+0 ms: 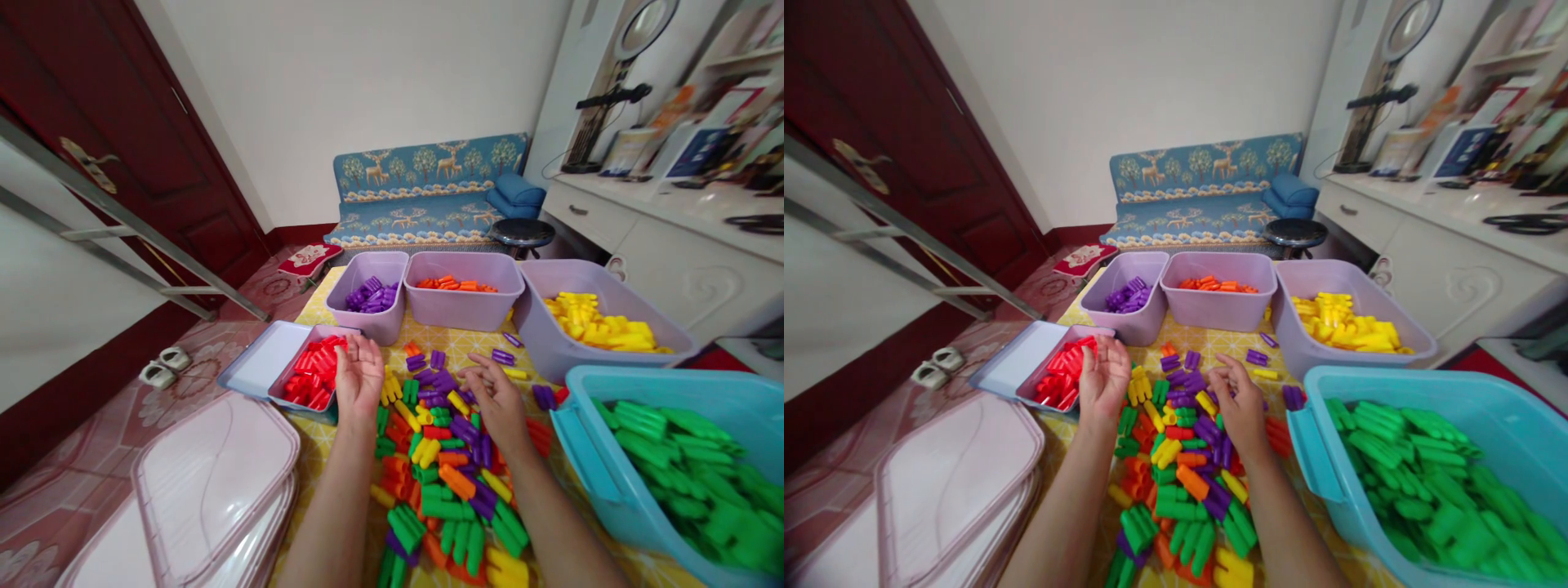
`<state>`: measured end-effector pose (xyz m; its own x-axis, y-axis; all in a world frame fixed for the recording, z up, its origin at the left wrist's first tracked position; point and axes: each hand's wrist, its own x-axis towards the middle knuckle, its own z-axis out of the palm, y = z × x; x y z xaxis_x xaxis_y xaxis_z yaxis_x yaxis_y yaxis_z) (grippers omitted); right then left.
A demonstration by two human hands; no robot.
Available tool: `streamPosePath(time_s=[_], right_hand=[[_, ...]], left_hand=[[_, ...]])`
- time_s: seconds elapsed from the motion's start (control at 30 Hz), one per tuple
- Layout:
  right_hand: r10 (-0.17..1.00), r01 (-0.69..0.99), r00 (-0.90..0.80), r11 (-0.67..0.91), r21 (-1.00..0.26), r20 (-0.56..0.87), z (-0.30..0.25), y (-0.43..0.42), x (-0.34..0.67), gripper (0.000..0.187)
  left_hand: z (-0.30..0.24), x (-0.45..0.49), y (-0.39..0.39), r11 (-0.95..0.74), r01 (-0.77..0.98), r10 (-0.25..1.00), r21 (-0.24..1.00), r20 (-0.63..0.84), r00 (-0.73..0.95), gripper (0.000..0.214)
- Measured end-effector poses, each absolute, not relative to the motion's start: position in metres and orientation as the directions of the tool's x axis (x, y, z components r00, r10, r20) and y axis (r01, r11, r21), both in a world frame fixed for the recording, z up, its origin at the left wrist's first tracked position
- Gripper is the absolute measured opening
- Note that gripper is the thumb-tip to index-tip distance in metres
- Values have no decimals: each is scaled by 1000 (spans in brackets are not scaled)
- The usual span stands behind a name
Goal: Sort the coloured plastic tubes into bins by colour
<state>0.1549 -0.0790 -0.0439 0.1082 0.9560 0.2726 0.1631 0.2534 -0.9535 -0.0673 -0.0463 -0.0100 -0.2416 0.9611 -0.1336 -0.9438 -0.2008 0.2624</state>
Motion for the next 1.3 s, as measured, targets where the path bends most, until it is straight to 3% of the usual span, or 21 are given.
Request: streamPosePath(time_s=[0.1, 0.17, 0.2, 0.27, 0.37, 0.47, 0.63, 0.87, 1.07, 1.13, 1.3], right_hand=[[961, 169, 98, 241, -956, 260, -44, -79, 155, 34], [964, 176, 87, 233, -956, 251, -45, -78, 155, 33], [965, 181, 81, 232, -956, 249, -46, -78, 155, 33], [966, 190, 71, 231, -954, 248, -47, -77, 155, 34], [968, 204, 54, 231, -951, 246, -48, -76, 156, 36], [969, 209, 49, 226, -951, 241, -48, -76, 156, 38], [968, 208, 46, 233, -950, 247, -48, -75, 156, 39], [969, 221, 37, 231, -948, 245, -49, -75, 157, 38], [972, 256, 25, 221, -941, 235, -52, -73, 158, 38], [972, 262, 25, 219, -940, 234, -54, -72, 158, 38], [971, 280, 35, 219, -935, 238, -54, -73, 157, 36]], left_hand=[[-19, -54, -43, -112, -679, 979, 726, -35, -199, 37], [-26, -42, -40, -171, -233, 977, 957, 134, -166, 35], [-29, -36, -39, -229, 27, 966, 973, 231, -120, 36], [-34, -26, -36, -325, 455, 936, 829, 349, 33, 48], [-38, -18, -32, -349, 734, 932, 582, 296, 209, 60], [-39, -18, -30, -353, 786, 935, 507, 219, 279, 50], [-34, -27, -33, -332, 799, 943, 501, 177, 281, 26], [-29, -35, -41, -321, 628, 942, 709, 175, 285, 27], [-36, -43, -40, -122, 331, 981, 936, 64, 182, 31], [-40, -49, -38, -98, 301, 982, 948, 43, 184, 29], [-39, -57, -38, -237, 470, 958, 851, 125, 256, 4]])
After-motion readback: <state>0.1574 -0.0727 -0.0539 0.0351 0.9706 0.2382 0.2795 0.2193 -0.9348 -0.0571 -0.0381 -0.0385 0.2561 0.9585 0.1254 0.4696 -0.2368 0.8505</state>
